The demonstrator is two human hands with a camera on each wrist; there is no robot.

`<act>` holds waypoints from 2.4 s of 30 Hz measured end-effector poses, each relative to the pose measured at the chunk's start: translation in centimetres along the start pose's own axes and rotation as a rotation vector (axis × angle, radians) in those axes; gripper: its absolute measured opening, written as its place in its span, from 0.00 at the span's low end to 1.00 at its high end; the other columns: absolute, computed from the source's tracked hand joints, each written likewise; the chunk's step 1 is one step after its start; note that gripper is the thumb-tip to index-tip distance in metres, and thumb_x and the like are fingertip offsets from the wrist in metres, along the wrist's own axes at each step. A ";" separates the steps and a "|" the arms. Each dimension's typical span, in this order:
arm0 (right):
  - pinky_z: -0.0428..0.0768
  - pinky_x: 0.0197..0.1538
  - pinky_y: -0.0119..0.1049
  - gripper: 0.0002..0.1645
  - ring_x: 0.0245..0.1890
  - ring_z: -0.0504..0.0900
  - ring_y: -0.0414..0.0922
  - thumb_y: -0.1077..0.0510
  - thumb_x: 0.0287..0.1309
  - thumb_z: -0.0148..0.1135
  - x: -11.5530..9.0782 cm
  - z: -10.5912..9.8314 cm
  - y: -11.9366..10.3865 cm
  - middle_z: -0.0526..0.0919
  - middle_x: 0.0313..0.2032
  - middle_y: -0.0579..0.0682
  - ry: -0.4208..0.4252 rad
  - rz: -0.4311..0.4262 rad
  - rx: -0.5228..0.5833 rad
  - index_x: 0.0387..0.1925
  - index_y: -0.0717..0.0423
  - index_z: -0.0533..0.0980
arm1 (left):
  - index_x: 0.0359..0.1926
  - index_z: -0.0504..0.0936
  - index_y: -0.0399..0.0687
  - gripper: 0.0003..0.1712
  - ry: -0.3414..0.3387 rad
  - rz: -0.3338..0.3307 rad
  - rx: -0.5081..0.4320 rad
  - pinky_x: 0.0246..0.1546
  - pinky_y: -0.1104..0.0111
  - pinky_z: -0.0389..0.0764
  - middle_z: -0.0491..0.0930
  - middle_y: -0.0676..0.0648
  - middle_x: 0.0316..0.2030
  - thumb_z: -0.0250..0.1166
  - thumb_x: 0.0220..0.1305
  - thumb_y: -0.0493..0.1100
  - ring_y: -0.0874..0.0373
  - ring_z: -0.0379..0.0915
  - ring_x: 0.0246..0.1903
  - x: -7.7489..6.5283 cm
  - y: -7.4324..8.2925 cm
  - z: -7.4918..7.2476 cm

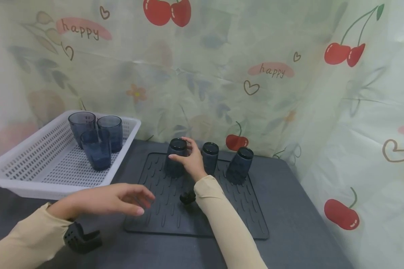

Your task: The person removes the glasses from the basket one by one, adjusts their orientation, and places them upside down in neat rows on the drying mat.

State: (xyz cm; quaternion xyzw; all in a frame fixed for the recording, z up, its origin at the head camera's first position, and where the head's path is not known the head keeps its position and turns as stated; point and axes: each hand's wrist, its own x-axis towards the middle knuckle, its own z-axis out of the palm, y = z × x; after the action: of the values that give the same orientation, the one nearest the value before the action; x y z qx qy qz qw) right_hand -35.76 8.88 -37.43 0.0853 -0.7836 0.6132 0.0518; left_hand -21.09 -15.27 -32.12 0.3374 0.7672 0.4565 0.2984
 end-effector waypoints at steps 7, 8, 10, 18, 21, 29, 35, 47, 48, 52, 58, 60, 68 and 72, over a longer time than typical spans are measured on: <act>0.79 0.53 0.47 0.45 0.56 0.77 0.48 0.55 0.44 0.78 0.2 0.2 0.2 0.74 0.57 0.50 0.016 -0.012 -0.021 0.63 0.33 0.68 | 0.65 0.66 0.40 0.26 0.069 0.002 0.057 0.53 0.58 0.77 0.73 0.40 0.59 0.57 0.71 0.45 0.44 0.71 0.59 -0.6 1.8 -1.9; 0.79 0.53 0.47 0.45 0.56 0.77 0.48 0.55 0.44 0.78 0.2 0.2 0.2 0.74 0.57 0.50 0.017 -0.013 -0.021 0.63 0.34 0.68 | 0.65 0.67 0.40 0.26 0.088 0.003 0.075 0.53 0.57 0.77 0.73 0.40 0.59 0.57 0.71 0.46 0.44 0.71 0.59 -0.7 2.1 -2.2; 0.79 0.53 0.47 0.45 0.56 0.77 0.48 0.55 0.43 0.78 0.2 0.2 0.2 0.73 0.57 0.50 0.015 -0.010 -0.015 0.64 0.35 0.68 | 0.64 0.67 0.41 0.25 0.137 0.011 0.112 0.54 0.56 0.77 0.74 0.41 0.58 0.57 0.71 0.46 0.46 0.72 0.59 -1.0 2.5 -2.9; 0.78 0.55 0.48 0.44 0.57 0.76 0.47 0.55 0.42 0.79 0.1 0.3 0.0 0.73 0.57 0.48 0.011 0.010 0.004 0.62 0.33 0.69 | 0.60 0.73 0.46 0.21 0.424 0.031 0.214 0.53 0.63 0.78 0.79 0.46 0.53 0.59 0.69 0.48 0.58 0.78 0.51 -1.8 3.8 -5.7; 0.78 0.55 0.48 0.44 0.58 0.76 0.48 0.55 0.43 0.79 0.1 0.1 0.0 0.73 0.58 0.49 0.009 0.005 0.003 0.63 0.33 0.69 | 0.59 0.73 0.46 0.21 0.513 0.057 0.195 0.51 0.70 0.79 0.80 0.47 0.51 0.60 0.69 0.47 0.62 0.79 0.49 -2.0 4.2 -6.9; 0.76 0.57 0.51 0.43 0.60 0.74 0.54 0.64 0.49 0.74 -2.2 -0.2 -3.4 0.71 0.60 0.58 -0.016 0.022 0.011 0.67 0.49 0.66 | 0.58 0.74 0.43 0.20 0.772 0.080 0.128 0.45 0.79 0.78 0.83 0.62 0.44 0.60 0.69 0.46 0.68 0.80 0.46 -2.5 3.2 -9.5; 0.77 0.57 0.51 0.45 0.60 0.74 0.52 0.58 0.46 0.77 -0.6 -0.1 -0.9 0.71 0.60 0.54 -0.013 0.009 0.001 0.66 0.40 0.66 | 0.56 0.75 0.49 0.16 0.890 0.158 0.094 0.45 0.81 0.77 0.82 0.67 0.42 0.60 0.69 0.44 0.72 0.79 0.44 -2.6 1.7 -11.7; 0.78 0.55 0.49 0.45 0.59 0.75 0.50 0.52 0.45 0.78 -0.1 0.0 0.1 0.71 0.60 0.52 -0.005 -0.023 -0.025 0.65 0.35 0.67 | 0.57 0.73 0.61 0.20 1.053 0.058 0.149 0.39 0.85 0.68 0.74 0.74 0.43 0.64 0.66 0.50 0.81 0.68 0.44 -2.9 -1.5 -14.3; 0.78 0.55 0.49 0.45 0.59 0.75 0.50 0.52 0.45 0.78 -0.1 0.0 0.1 0.71 0.59 0.51 -0.004 -0.022 -0.027 0.65 0.34 0.67 | 0.58 0.72 0.61 0.21 1.048 0.037 0.155 0.40 0.85 0.68 0.74 0.72 0.45 0.64 0.65 0.51 0.80 0.68 0.45 -3.0 -1.7 -14.4; 0.78 0.55 0.49 0.45 0.58 0.75 0.50 0.53 0.45 0.78 -0.1 0.1 0.0 0.71 0.59 0.51 -0.006 -0.025 -0.028 0.65 0.34 0.67 | 0.64 0.66 0.58 0.29 0.998 -0.063 0.179 0.55 0.70 0.70 0.70 0.53 0.59 0.63 0.65 0.56 0.60 0.66 0.59 -3.1 -2.8 -15.1; 0.75 0.58 0.52 0.45 0.61 0.73 0.53 0.56 0.46 0.77 -0.6 0.1 -0.7 0.71 0.61 0.54 -0.014 -0.021 -0.013 0.66 0.39 0.66 | 0.73 0.54 0.39 0.45 0.928 -0.126 0.165 0.63 0.40 0.59 0.57 0.31 0.69 0.64 0.65 0.54 0.36 0.52 0.68 -3.1 -4.2 -15.9; 0.75 0.59 0.53 0.45 0.62 0.72 0.55 0.59 0.47 0.76 -1.1 0.0 -1.5 0.70 0.61 0.56 -0.018 -0.017 -0.004 0.66 0.42 0.66 | 0.73 0.51 0.37 0.47 0.917 -0.135 0.163 0.63 0.37 0.57 0.55 0.29 0.70 0.64 0.65 0.53 0.34 0.50 0.69 -3.2 -4.6 -16.0; 0.74 0.60 0.53 0.43 0.62 0.72 0.57 0.62 0.50 0.73 -3.0 -0.2 -4.1 0.69 0.61 0.60 -0.028 -0.011 -0.014 0.68 0.51 0.65 | 0.75 0.45 0.37 0.51 0.872 -0.178 0.134 0.63 0.34 0.53 0.48 0.27 0.71 0.64 0.65 0.54 0.31 0.44 0.70 -3.4 -5.9 -16.1; 0.74 0.59 0.52 0.42 0.61 0.72 0.57 0.62 0.51 0.73 -3.1 -0.3 -4.2 0.70 0.61 0.60 -0.021 -0.009 -0.009 0.67 0.50 0.65 | 0.75 0.42 0.37 0.53 0.851 -0.193 0.112 0.64 0.34 0.50 0.45 0.27 0.72 0.64 0.65 0.55 0.31 0.42 0.71 -3.3 -6.1 -16.2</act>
State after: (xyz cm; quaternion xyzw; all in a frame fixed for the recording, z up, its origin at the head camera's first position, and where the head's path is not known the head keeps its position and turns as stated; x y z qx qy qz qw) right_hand -31.94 8.39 -33.93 0.0951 -0.7864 0.6085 0.0469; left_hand -33.04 -28.12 -30.58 0.0617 0.8735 0.4824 -0.0216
